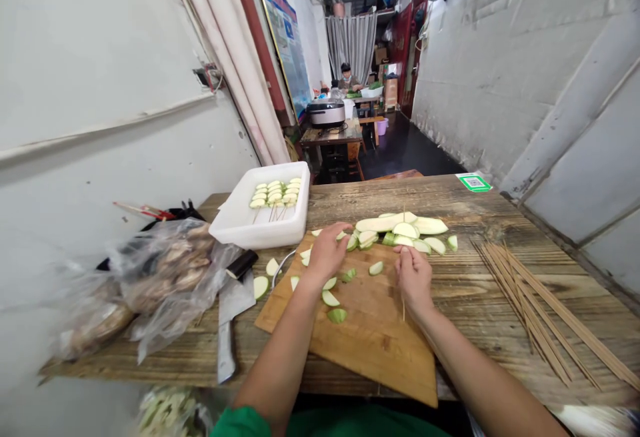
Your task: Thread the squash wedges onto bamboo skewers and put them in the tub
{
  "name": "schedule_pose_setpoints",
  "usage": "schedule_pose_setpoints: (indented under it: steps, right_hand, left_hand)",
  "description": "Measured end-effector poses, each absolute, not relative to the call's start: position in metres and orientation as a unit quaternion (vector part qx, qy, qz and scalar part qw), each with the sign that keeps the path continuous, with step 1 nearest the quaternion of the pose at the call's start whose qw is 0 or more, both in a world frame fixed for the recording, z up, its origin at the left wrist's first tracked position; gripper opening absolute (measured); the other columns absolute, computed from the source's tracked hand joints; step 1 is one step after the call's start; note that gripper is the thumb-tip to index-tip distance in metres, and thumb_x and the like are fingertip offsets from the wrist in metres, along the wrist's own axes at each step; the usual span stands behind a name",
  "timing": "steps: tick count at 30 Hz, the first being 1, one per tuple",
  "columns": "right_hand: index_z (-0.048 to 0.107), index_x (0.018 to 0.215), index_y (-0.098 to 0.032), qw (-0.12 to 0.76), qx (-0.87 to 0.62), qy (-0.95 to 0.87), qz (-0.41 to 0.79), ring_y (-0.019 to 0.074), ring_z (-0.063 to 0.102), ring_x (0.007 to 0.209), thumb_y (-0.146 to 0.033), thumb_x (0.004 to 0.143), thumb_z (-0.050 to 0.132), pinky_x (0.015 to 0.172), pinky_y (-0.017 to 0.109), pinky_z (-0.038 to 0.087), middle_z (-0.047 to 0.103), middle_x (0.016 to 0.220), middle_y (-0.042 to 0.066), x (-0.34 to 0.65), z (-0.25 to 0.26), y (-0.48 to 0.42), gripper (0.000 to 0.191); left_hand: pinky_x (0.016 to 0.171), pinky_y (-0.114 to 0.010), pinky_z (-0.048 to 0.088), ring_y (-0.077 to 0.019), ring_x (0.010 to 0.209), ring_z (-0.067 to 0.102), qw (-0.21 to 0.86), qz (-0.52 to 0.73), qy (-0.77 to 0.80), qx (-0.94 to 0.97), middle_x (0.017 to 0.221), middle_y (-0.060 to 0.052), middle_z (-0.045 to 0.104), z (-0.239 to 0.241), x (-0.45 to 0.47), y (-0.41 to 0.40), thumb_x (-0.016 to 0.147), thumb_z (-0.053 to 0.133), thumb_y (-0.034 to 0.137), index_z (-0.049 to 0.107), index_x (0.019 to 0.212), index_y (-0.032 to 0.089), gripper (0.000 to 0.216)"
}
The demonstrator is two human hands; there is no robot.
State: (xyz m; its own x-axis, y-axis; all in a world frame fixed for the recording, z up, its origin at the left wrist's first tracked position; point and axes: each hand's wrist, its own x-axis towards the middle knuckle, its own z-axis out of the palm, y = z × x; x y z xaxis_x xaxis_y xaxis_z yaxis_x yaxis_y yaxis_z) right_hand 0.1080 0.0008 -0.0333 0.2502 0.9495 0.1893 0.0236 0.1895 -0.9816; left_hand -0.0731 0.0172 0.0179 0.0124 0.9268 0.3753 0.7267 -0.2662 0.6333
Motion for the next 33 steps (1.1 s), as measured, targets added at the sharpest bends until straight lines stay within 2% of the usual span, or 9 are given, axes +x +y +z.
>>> schedule_pose_setpoints:
  steps: [3, 6, 8, 14, 22, 25, 28, 31, 33]
  right_hand:
    - [0.056, 0.079, -0.015, 0.611, -0.503, -0.475, 0.384, 0.0081, 0.031, 0.038, -0.038, 0.084, 0.04, 0.038, 0.02, 0.025, 0.036, 0.043, -0.008, 0.107, -0.034, 0.001, 0.029]
    - [0.056, 0.077, -0.015, 0.615, -0.501, -0.464, 0.394, 0.008, 0.032, 0.038, -0.037, 0.083, 0.041, 0.038, 0.019, 0.025, 0.037, 0.043, -0.007, 0.108, -0.036, 0.002, 0.028]
    - [0.056, 0.076, -0.014, 0.616, -0.502, -0.454, 0.403, 0.008, 0.032, 0.038, -0.037, 0.082, 0.041, 0.038, 0.019, 0.025, 0.037, 0.043, -0.007, 0.109, -0.037, 0.002, 0.028]
    - [0.056, 0.077, -0.014, 0.601, -0.5, -0.455, 0.427, 0.0088, 0.034, 0.038, -0.037, 0.081, 0.04, 0.038, 0.019, 0.026, 0.04, 0.044, -0.007, 0.11, -0.03, -0.002, 0.028]
    - [0.057, 0.074, -0.014, 0.592, -0.501, -0.462, 0.43, 0.0099, 0.037, 0.039, -0.038, 0.08, 0.041, 0.038, 0.02, 0.027, 0.041, 0.043, -0.006, 0.108, -0.028, -0.005, 0.029]
    - [0.057, 0.075, -0.014, 0.578, -0.504, -0.476, 0.431, 0.0097, 0.036, 0.04, -0.037, 0.08, 0.04, 0.039, 0.019, 0.027, 0.04, 0.043, -0.006, 0.106, -0.032, -0.004, 0.029]
    - [0.057, 0.075, -0.014, 0.566, -0.505, -0.492, 0.427, 0.0097, 0.036, 0.039, -0.037, 0.081, 0.039, 0.039, 0.02, 0.027, 0.041, 0.043, -0.006, 0.105, -0.033, -0.004, 0.03]
    - [0.057, 0.076, -0.014, 0.559, -0.505, -0.524, 0.398, 0.0101, 0.037, 0.04, -0.036, 0.083, 0.038, 0.041, 0.02, 0.029, 0.042, 0.043, -0.005, 0.105, -0.031, -0.008, 0.03]
    - [0.058, 0.077, -0.015, 0.55, -0.492, -0.565, 0.369, 0.0107, 0.041, 0.044, -0.034, 0.084, 0.038, 0.044, 0.02, 0.031, 0.046, 0.047, -0.004, 0.103, -0.027, -0.013, 0.029]
  left_hand:
    - [0.089, -0.035, 0.034, -0.0198, 0.098, 0.054, 0.105, 0.241, 0.635, 0.727, 0.101, -0.006, 0.064, 0.019, -0.054, 0.032, 0.082, 0.04, 0.037, 0.062, 0.097, 0.021, 0.031]
    - [0.09, -0.045, 0.027, -0.0275, 0.098, 0.052, 0.061, 0.14, 0.69, 0.708, 0.096, -0.011, 0.064, 0.013, -0.037, 0.051, 0.074, 0.047, 0.049, 0.064, 0.089, 0.019, 0.037]
    - [0.09, -0.047, 0.024, -0.0299, 0.1, 0.05, 0.06, 0.118, 0.702, 0.7, 0.099, -0.013, 0.063, 0.007, -0.031, 0.059, 0.069, 0.055, 0.049, 0.065, 0.086, 0.019, 0.036]
    - [0.09, -0.043, 0.024, -0.0286, 0.093, 0.053, 0.127, 0.241, 0.663, 0.697, 0.089, -0.011, 0.065, -0.003, -0.029, 0.06, 0.061, 0.064, 0.031, 0.066, 0.078, 0.02, 0.021]
    - [0.084, -0.035, 0.033, -0.0217, 0.081, 0.056, 0.151, 0.196, 0.6, 0.76, 0.082, -0.004, 0.065, 0.018, -0.042, 0.036, 0.062, 0.062, 0.03, 0.062, 0.081, 0.021, 0.021]
    - [0.093, -0.042, 0.024, -0.0224, 0.081, 0.057, 0.124, 0.192, 0.604, 0.763, 0.079, -0.003, 0.065, 0.023, -0.046, 0.029, 0.061, 0.061, 0.024, 0.06, 0.085, 0.022, 0.024]
    - [0.099, -0.047, 0.011, -0.0237, 0.091, 0.056, 0.121, 0.222, 0.604, 0.756, 0.087, -0.004, 0.065, 0.025, -0.05, 0.026, 0.063, 0.061, 0.021, 0.06, 0.088, 0.023, 0.026]
    - [0.096, -0.043, 0.025, -0.0231, 0.095, 0.054, 0.192, 0.324, 0.588, 0.716, 0.096, -0.006, 0.064, 0.023, -0.056, 0.029, 0.064, 0.061, 0.025, 0.061, 0.09, 0.021, 0.026]
    - [0.085, -0.036, 0.038, -0.02, 0.088, 0.057, 0.295, 0.418, 0.564, 0.648, 0.093, -0.007, 0.063, 0.018, -0.059, 0.032, 0.064, 0.063, 0.028, 0.058, 0.093, 0.018, 0.031]
